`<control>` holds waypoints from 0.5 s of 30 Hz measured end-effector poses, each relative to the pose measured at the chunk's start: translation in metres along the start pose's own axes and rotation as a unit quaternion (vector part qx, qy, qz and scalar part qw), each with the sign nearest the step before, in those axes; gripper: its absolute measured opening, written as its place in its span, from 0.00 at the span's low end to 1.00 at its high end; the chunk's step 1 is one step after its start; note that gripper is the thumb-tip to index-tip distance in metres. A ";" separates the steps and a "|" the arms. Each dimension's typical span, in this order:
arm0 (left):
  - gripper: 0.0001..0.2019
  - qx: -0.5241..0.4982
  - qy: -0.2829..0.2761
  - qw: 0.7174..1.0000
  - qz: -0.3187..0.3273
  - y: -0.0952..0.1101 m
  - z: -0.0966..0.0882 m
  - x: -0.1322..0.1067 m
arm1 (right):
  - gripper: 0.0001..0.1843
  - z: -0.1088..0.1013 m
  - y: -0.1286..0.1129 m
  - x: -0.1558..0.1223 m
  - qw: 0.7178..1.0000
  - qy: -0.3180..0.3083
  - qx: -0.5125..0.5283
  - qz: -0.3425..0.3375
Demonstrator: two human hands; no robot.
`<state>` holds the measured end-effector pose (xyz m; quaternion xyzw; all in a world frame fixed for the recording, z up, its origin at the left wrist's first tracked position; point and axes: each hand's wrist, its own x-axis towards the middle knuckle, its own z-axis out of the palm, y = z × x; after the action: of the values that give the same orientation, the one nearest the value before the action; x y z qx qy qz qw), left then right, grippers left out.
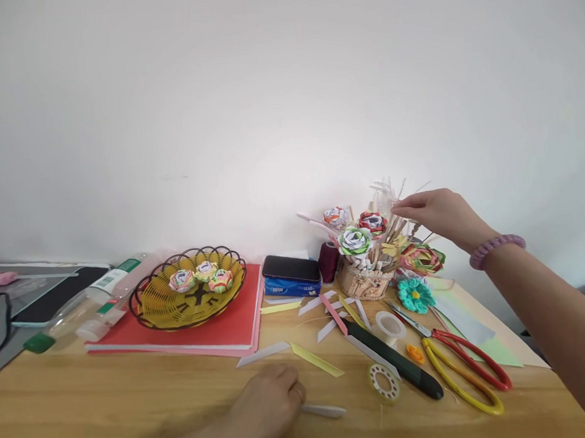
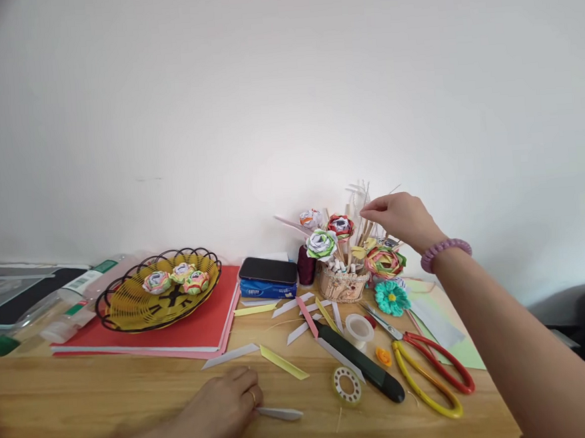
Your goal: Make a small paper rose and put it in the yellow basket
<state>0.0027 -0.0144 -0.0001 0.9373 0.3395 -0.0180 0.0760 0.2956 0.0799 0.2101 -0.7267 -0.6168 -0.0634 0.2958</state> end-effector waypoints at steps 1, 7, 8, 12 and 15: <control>0.08 -0.004 0.001 1.000 0.001 -0.001 0.001 0.000 | 0.10 -0.002 -0.002 0.001 1.000 0.008 0.002 0.002; 0.07 -0.016 0.011 1.000 0.002 -0.003 0.006 0.002 | 0.09 -0.013 -0.014 0.005 0.996 0.080 0.041 0.002; 0.07 -0.012 0.008 1.000 0.002 -0.003 0.005 0.002 | 0.10 -0.014 -0.015 0.005 0.995 0.090 0.050 -0.002; 0.07 -0.004 0.018 1.000 0.011 -0.002 0.005 0.000 | 0.10 -0.015 -0.018 0.008 0.986 0.135 0.097 -0.027; 0.07 -0.003 0.023 1.000 0.011 -0.003 0.007 0.000 | 0.12 -0.021 -0.027 0.017 0.970 0.195 0.139 -0.044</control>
<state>0.0007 -0.0130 -0.0072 0.9409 0.3309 0.0052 0.0716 0.2804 0.0856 0.2447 -0.6241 -0.5812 -0.1303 0.5057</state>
